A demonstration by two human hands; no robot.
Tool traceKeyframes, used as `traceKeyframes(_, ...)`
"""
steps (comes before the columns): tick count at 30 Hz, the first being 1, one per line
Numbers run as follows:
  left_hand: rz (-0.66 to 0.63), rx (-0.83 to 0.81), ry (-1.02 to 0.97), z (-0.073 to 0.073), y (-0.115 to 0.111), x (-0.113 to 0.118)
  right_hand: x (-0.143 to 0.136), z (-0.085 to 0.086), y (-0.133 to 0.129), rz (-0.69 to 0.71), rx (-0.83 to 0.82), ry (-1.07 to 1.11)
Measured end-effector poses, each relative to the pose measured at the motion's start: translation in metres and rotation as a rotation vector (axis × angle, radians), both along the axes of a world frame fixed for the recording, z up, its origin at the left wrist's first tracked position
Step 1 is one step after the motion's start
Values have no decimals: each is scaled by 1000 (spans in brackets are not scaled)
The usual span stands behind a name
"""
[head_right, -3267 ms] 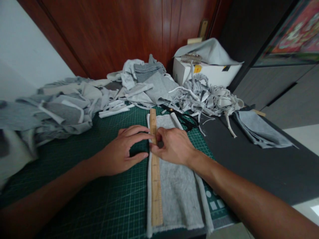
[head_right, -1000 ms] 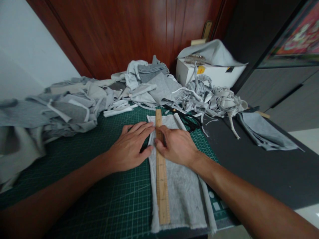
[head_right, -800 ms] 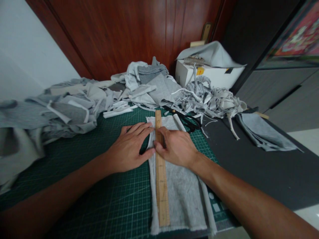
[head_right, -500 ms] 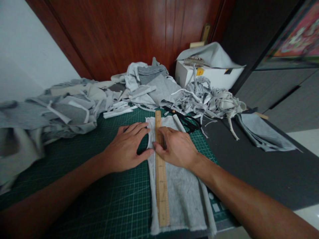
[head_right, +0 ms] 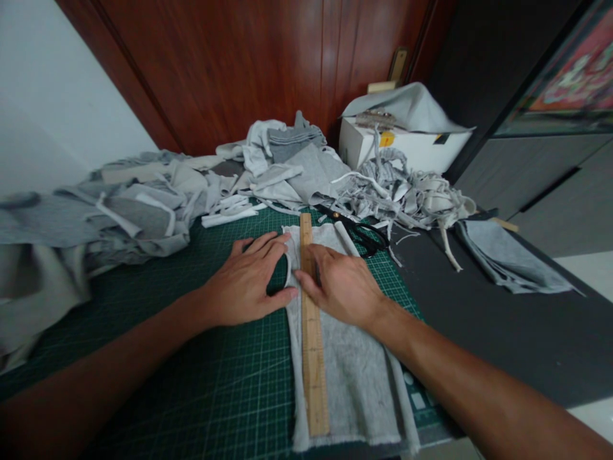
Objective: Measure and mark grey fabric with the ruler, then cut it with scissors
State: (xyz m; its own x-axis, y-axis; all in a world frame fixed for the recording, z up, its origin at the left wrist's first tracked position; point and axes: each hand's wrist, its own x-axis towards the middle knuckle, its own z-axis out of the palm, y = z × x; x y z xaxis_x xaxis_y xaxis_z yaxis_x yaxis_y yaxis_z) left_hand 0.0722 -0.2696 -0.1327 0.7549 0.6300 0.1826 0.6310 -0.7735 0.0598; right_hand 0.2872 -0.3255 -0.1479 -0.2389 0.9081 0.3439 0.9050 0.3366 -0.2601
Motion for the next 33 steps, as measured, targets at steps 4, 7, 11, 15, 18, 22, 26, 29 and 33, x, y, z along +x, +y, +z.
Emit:
traceKeyframes(4, 7, -30, 3, -2, 2, -3, -4, 1, -1, -89, -4, -71)
traceKeyframes(7, 13, -52, 19, -3, 4, -4, -5, 3, -2, -106, -16, -91)
traceKeyframes(11, 30, -81, 48, 0, 6, -5, -3, 4, -3, -47, -27, -96)
traceKeyframes(15, 21, -96, 44, 2, 10, -4, -4, 4, -5, -56, -15, -78)
traceKeyframes(18, 10, -129, 51, 3, 12, -3, -5, 4, -5, -117, -13, -93)
traceKeyframes(22, 9, -149, 59, 6, 13, -3, -5, 3, -4, -80, -17, -124)
traceKeyframes(26, 13, -143, 56, 5, 12, -4, -1, 2, -2, -25, -10, -121)
traceKeyframes(29, 19, -136, 49, 4, 12, -5, 0, 1, -2, -1, -3, -104)
traceKeyframes(33, 29, -144, 45, 3, 12, -5, 1, 3, -3, 28, -11, -94)
